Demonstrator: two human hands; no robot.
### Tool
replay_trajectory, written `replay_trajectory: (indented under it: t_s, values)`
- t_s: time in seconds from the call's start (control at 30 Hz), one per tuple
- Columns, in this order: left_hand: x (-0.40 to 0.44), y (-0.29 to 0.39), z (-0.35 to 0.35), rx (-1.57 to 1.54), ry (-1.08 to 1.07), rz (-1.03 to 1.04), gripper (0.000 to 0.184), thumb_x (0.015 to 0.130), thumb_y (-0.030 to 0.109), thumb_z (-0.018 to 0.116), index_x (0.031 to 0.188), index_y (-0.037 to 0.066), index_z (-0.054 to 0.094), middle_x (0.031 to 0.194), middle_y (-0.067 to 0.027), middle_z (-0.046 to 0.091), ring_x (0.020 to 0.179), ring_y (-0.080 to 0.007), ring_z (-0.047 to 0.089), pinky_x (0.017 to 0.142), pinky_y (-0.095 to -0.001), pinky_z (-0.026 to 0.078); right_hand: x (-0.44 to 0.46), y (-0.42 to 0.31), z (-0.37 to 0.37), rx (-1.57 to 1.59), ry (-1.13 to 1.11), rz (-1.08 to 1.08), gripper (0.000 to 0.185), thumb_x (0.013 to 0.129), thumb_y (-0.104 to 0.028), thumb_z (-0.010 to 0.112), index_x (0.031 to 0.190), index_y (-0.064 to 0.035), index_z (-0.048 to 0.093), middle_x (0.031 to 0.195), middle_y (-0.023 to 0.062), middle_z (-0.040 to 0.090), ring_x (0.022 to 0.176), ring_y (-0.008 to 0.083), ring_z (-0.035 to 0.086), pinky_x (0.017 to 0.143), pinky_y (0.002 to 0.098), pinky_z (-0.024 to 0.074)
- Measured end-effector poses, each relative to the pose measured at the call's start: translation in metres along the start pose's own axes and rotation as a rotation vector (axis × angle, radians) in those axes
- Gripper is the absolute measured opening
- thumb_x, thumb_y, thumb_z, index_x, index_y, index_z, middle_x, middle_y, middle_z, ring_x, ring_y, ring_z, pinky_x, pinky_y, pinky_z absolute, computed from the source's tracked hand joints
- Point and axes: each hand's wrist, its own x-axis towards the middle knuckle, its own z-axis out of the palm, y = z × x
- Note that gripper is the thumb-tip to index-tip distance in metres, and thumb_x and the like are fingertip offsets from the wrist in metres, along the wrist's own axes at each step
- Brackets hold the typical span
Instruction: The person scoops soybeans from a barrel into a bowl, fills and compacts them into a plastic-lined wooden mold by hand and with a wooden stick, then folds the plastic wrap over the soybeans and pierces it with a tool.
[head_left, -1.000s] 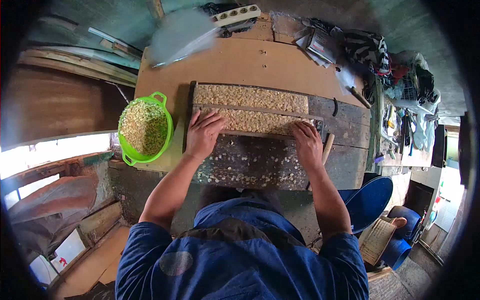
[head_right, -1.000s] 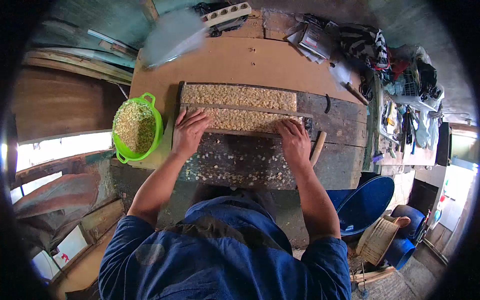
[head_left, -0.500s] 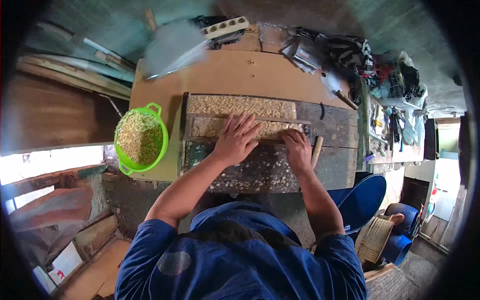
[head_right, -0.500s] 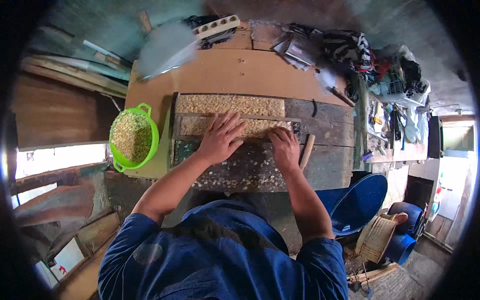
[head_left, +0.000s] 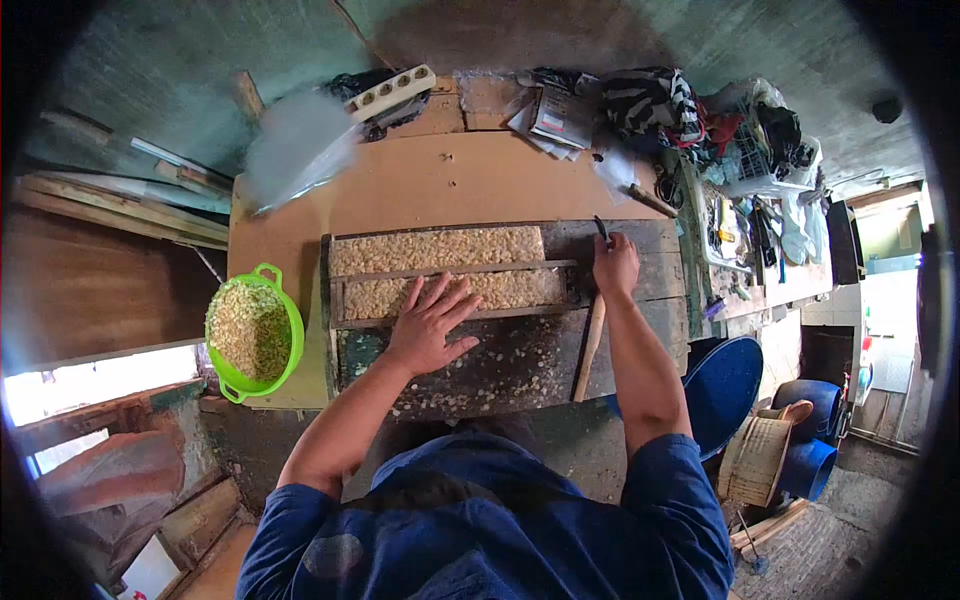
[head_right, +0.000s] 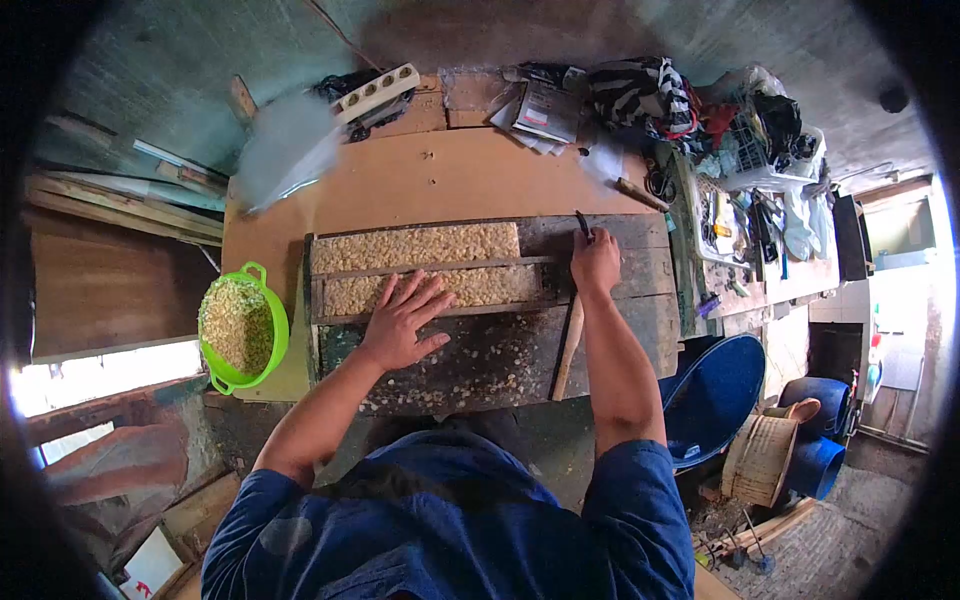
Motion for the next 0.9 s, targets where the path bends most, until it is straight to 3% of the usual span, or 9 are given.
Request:
replay_trajectory:
  t_s: [0.13,0.3,0.47,0.57,0.7,0.77,0.83,0.87,0.9]
  values:
    - [0.0,0.0,0.0,0.018,-0.034,-0.019,0.067,0.094,0.059,0.05,0.147,0.019,0.048,0.157,-0.0038,0.039,0.149,-0.0281,0.025,0.123,-0.0528,0.007,0.014,-0.002,0.004,-0.035,-0.037,0.079,0.031,0.091,-0.034,0.063,0.106,-0.0062,0.065,0.107,0.0177,0.067,0.105,0.0375,0.063,0.092,0.0471,0.0484]
    - [0.0,-0.001,0.001,0.019,0.018,-0.005,0.068,0.094,0.06,0.049,0.147,0.018,0.048,0.156,-0.0046,0.04,0.149,-0.0276,0.027,0.123,-0.0514,0.01,0.026,0.007,0.013,-0.034,-0.072,0.092,0.021,0.094,-0.025,0.055,0.105,-0.0066,0.06,0.107,0.0188,0.065,0.106,0.0399,0.061,0.091,0.0483,0.049]
    - [-0.001,-0.003,0.005,0.013,-0.005,-0.033,0.069,0.094,0.06,0.05,0.149,0.018,0.045,0.156,-0.0029,0.039,0.149,-0.0273,0.026,0.123,-0.0513,0.009,0.031,0.016,0.011,0.185,0.001,-0.015,0.021,0.096,-0.022,0.051,0.101,-0.0025,0.057,0.102,0.0266,0.065,0.098,0.0492,0.061,0.083,0.0552,0.0476]
    - [-0.001,-0.002,0.004,-0.004,0.002,-0.029,0.069,0.094,0.059,0.052,0.149,0.019,0.045,0.157,-0.0023,0.039,0.149,-0.0272,0.026,0.123,-0.0512,0.009,0.033,0.024,0.006,0.174,-0.033,-0.105,0.018,0.097,-0.021,0.05,0.102,-0.0044,0.056,0.099,0.0256,0.066,0.095,0.0501,0.062,0.081,0.0557,0.0481]
    - [-0.002,-0.001,-0.002,-0.044,0.036,0.006,0.063,0.093,0.058,0.053,0.143,0.019,0.053,0.155,-0.0049,0.041,0.149,-0.0274,0.026,0.123,-0.051,0.01,0.03,0.026,-0.01,-0.043,-0.001,0.029,0.016,0.095,-0.022,0.056,0.104,-0.009,0.055,0.098,0.0236,0.067,0.093,0.0472,0.063,0.08,0.0547,0.0489]
    - [-0.005,-0.003,-0.007,-0.094,0.039,0.013,0.059,0.094,0.056,0.054,0.139,0.018,0.057,0.153,-0.0068,0.044,0.149,-0.0278,0.027,0.123,-0.0508,0.011,0.024,0.033,-0.012,0.003,0.04,0.046,0.022,0.092,-0.024,0.062,0.104,-0.0065,0.057,0.095,0.0198,0.068,0.09,0.0408,0.066,0.079,0.0488,0.0507]
    - [-0.008,-0.006,-0.007,-0.145,0.042,0.022,0.056,0.094,0.055,0.055,0.135,0.018,0.061,0.151,-0.0086,0.046,0.148,-0.0282,0.029,0.123,-0.0506,0.011,0.012,0.031,-0.017,0.369,0.116,-0.03,0.022,0.091,-0.021,0.067,0.104,-0.0037,0.06,0.09,0.0127,0.068,0.086,0.0295,0.067,0.078,0.0404,0.0513]
    - [-0.01,-0.007,-0.006,-0.152,0.066,0.027,0.054,0.094,0.053,0.056,0.132,0.017,0.064,0.149,-0.0098,0.049,0.147,-0.0288,0.031,0.123,-0.0497,0.012,-0.002,0.024,-0.025,0.406,0.102,-0.089,0.019,0.092,-0.015,0.067,0.104,-0.0019,0.062,0.087,0.0067,0.066,0.083,0.0186,0.064,0.077,0.0329,0.0499]
    - [-0.012,-0.008,-0.005,-0.158,0.092,0.032,0.051,0.094,0.051,0.057,0.129,0.016,0.066,0.147,-0.0109,0.051,0.146,-0.0295,0.032,0.123,-0.0488,0.013,-0.02,0.012,-0.031,0.405,0.096,-0.089,0.019,0.092,-0.015,0.067,0.104,-0.0019,0.062,0.087,0.0067,0.066,0.083,0.0186,0.064,0.077,0.0329,0.0499]
